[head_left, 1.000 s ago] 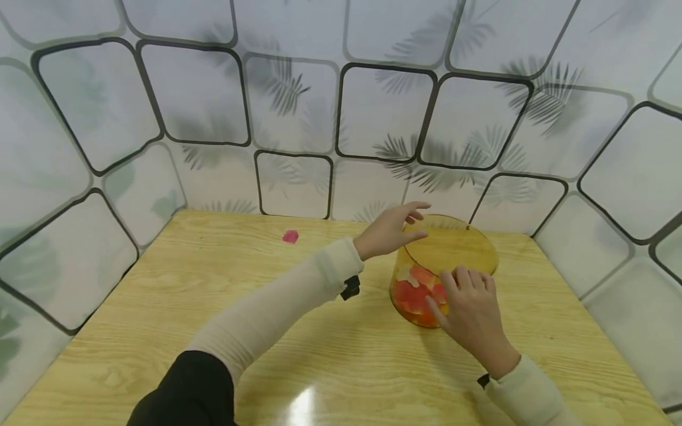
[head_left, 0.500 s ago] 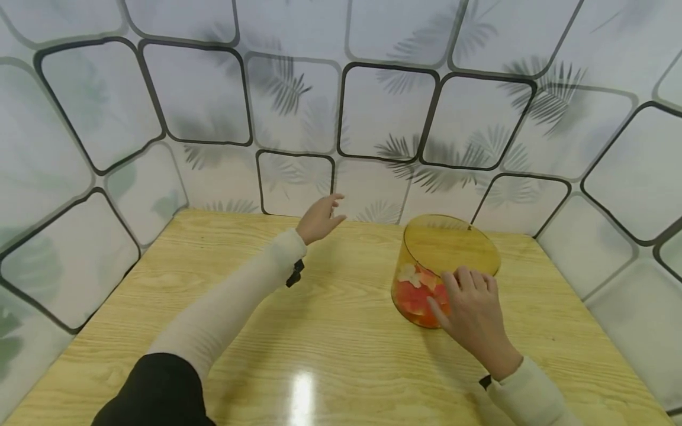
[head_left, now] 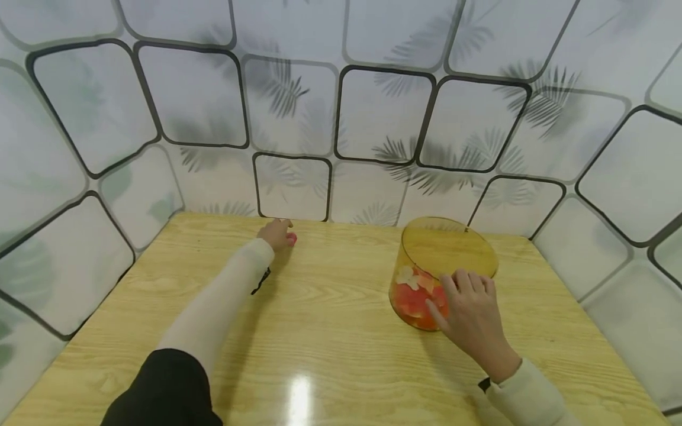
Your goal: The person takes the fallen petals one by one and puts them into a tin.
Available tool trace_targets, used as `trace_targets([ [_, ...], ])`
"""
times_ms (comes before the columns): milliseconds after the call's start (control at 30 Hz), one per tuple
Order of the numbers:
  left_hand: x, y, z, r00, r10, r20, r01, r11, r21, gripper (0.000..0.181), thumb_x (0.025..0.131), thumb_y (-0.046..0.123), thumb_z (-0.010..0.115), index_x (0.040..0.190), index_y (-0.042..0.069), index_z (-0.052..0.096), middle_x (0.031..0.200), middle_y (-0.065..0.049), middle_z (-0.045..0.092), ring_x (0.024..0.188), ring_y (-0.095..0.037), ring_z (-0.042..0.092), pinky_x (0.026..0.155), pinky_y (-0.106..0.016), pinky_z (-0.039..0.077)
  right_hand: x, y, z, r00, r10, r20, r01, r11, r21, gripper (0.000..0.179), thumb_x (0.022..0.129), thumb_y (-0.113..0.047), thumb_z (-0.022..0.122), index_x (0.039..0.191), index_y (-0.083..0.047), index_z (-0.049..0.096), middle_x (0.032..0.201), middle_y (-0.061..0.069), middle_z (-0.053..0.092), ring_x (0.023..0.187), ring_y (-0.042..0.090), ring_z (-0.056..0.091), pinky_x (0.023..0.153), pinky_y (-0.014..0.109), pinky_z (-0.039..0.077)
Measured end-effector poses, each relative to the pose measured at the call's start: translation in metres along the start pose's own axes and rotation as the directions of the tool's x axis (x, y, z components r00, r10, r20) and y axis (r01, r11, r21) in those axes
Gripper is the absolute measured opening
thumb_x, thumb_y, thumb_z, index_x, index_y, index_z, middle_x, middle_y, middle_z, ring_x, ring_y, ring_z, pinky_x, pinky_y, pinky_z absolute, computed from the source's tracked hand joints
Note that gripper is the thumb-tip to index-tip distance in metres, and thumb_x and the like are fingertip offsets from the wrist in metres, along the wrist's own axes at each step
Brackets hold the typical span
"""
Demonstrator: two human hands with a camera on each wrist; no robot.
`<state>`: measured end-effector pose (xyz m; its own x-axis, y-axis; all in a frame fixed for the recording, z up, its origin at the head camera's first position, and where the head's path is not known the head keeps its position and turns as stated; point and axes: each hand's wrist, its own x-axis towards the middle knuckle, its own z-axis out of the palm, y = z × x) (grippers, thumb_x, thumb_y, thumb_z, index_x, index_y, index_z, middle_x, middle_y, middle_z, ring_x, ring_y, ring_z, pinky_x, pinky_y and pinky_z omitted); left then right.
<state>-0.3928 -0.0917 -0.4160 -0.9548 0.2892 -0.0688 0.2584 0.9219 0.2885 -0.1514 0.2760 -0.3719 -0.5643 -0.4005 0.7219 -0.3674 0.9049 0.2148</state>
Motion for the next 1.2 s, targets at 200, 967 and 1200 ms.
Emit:
trace_targets([
  [200,0.002,-0.002,0.005,1.000,-0.010,-0.001,0.010,1.000,0.030,0.048,0.090,0.023,0.061,0.130,0.000,0.049,0.123,-0.025,0.057,0.108,-0.039,0.058,0.090,-0.048,0.049,0.000,-0.003,0.001,1.000,-0.001,-0.004,0.001,1.000,0.016,0.055,0.094,-0.049,0.032,0.092,0.001,0.054,0.077,0.014,0.047,0.071,0.035,0.046,0.068,0.048,0.035],
  [967,-0.010,0.093,-0.029,0.965,0.242,-0.101,-0.260,0.937,-0.235,0.016,0.092,0.017,0.060,0.093,0.002,0.062,0.090,-0.014,0.065,0.074,-0.019,0.055,0.068,-0.029,0.044,-0.001,0.002,0.000,1.000,-0.022,0.002,0.022,1.000,-0.010,0.045,0.067,-0.032,0.071,0.093,0.001,0.054,0.078,0.015,0.048,0.071,0.035,0.048,0.068,0.048,0.037],
  [1200,-0.039,0.178,-0.059,0.893,0.412,-0.184,-0.451,0.821,-0.350,0.015,0.091,0.021,0.062,0.090,0.006,0.061,0.090,-0.009,0.063,0.079,-0.018,0.058,0.069,-0.026,0.046,0.000,0.001,0.000,1.000,-0.026,-0.005,0.026,1.000,0.006,0.041,0.076,-0.035,0.061,0.093,0.001,0.054,0.078,0.015,0.048,0.071,0.035,0.048,0.068,0.049,0.037],
])
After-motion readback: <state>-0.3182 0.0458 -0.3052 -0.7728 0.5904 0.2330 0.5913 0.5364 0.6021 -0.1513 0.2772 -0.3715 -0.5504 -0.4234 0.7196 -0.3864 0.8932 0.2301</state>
